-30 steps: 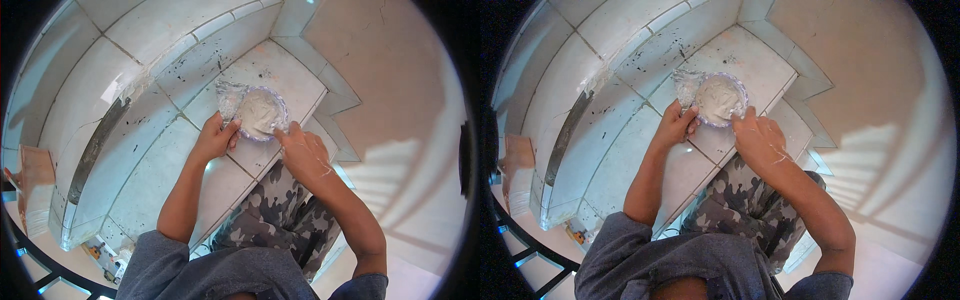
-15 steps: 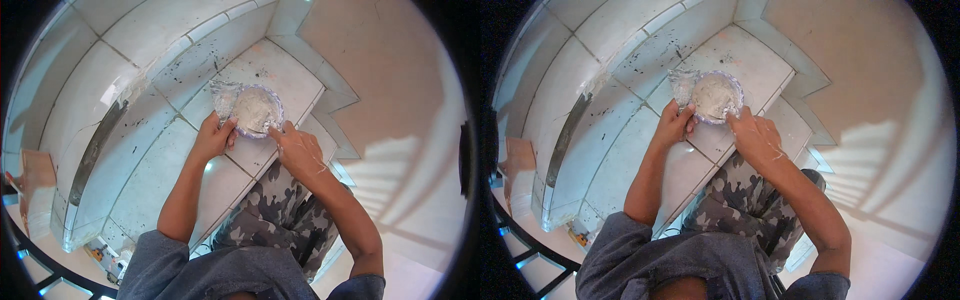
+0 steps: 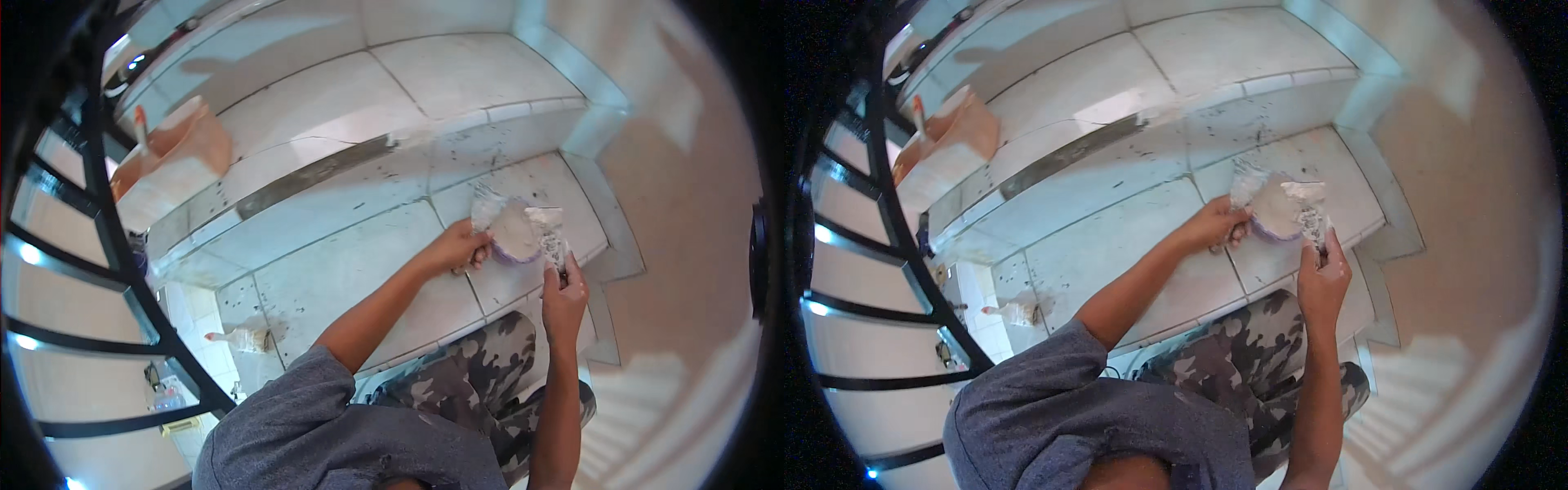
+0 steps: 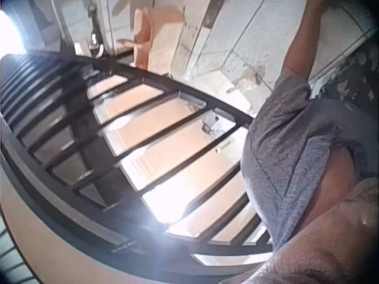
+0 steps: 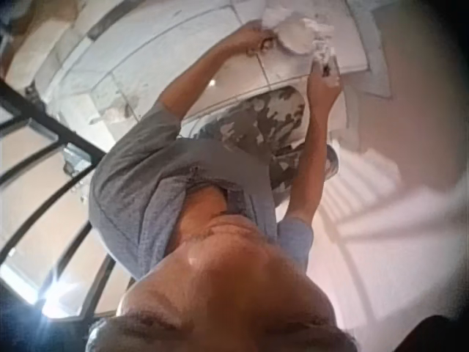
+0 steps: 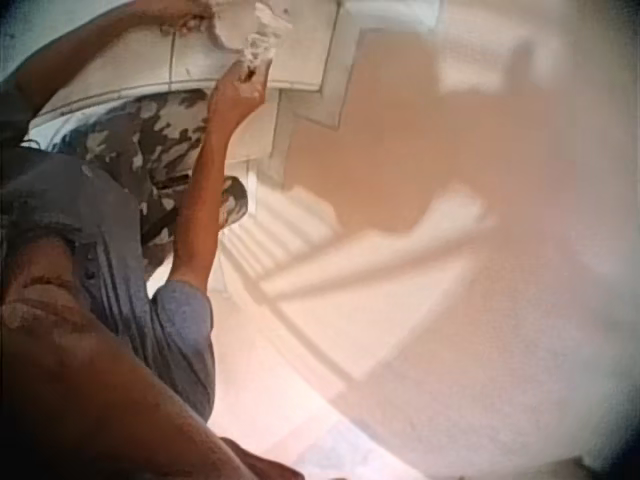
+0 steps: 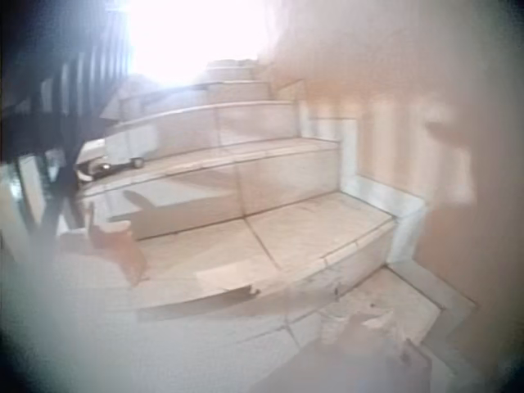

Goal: The person applies white grout to the joints between white tiles on a spiral staircase using a small trowel and a plastic bag. They scoop grout from a small bowl, spread it into the gaps, and smooth the surface repeatedly.

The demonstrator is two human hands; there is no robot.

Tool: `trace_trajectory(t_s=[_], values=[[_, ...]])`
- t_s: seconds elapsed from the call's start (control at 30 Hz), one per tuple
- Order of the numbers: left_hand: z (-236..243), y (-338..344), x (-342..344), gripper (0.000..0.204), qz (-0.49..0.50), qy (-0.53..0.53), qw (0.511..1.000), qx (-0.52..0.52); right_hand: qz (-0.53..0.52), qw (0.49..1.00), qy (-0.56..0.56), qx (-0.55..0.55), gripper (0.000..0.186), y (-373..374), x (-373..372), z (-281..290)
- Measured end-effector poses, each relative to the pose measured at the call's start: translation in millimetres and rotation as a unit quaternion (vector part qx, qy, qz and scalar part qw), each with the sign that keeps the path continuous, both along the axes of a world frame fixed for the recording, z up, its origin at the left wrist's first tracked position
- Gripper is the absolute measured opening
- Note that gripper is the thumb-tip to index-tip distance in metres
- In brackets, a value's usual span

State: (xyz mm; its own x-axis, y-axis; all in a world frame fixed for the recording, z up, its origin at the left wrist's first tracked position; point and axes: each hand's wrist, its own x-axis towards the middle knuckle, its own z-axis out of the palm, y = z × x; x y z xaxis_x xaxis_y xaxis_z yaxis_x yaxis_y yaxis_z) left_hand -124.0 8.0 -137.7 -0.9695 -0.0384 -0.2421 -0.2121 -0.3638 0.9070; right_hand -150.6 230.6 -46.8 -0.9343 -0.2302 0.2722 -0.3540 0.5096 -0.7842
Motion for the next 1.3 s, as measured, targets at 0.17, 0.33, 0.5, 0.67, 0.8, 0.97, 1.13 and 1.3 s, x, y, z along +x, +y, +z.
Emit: trace_trajectory(t_s=[0.17, 0.33, 0.5, 0.67, 0.8, 0.97, 1.13, 1.3], values=[[19, -9, 52, 0.026, -0.016, -0.038, 0.996, -0.077, 0.035, 0.962, -0.204, -0.178, 0.041, -63, 35, 35], [22, -32, 92, 0.026, -0.116, -0.049, 0.985, -0.117, 0.117, 0.938, -0.132, -0.297, 0.033, -148, 53, -1], [-31, -45, 81, 0.031, -0.166, 0.055, 0.984, 0.044, 0.103, 0.976, 0.099, -0.167, 0.035, -209, 75, -11], [-22, -43, 81, 0.036, -0.18, 0.059, 0.977, 0.098, 0.084, 0.954, 0.286, -0.038, 0.042, -232, 84, -21], [-15, -38, 82, 0.04, -0.176, 0.059, 0.975, 0.119, 0.098, 0.959, 0.266, -0.017, 0.044, -254, 96, -27], [-8, -37, 86, 0.036, -0.177, 0.034, 0.978, 0.11, 0.114, 0.978, 0.173, -0.006, 0.046, -272, 118, -29], [2, -37, 79, 0.026, -0.179, 0.031, 0.971, 0.154, 0.189, 0.974, 0.124, -0.006, 0.051, -266, 143, -20], [-13, -42, 82, 0.035, -0.172, 0.021, 0.975, 0.142, 0.201, 0.962, 0.163, -0.08, 0.043, -249, 139, -8]])
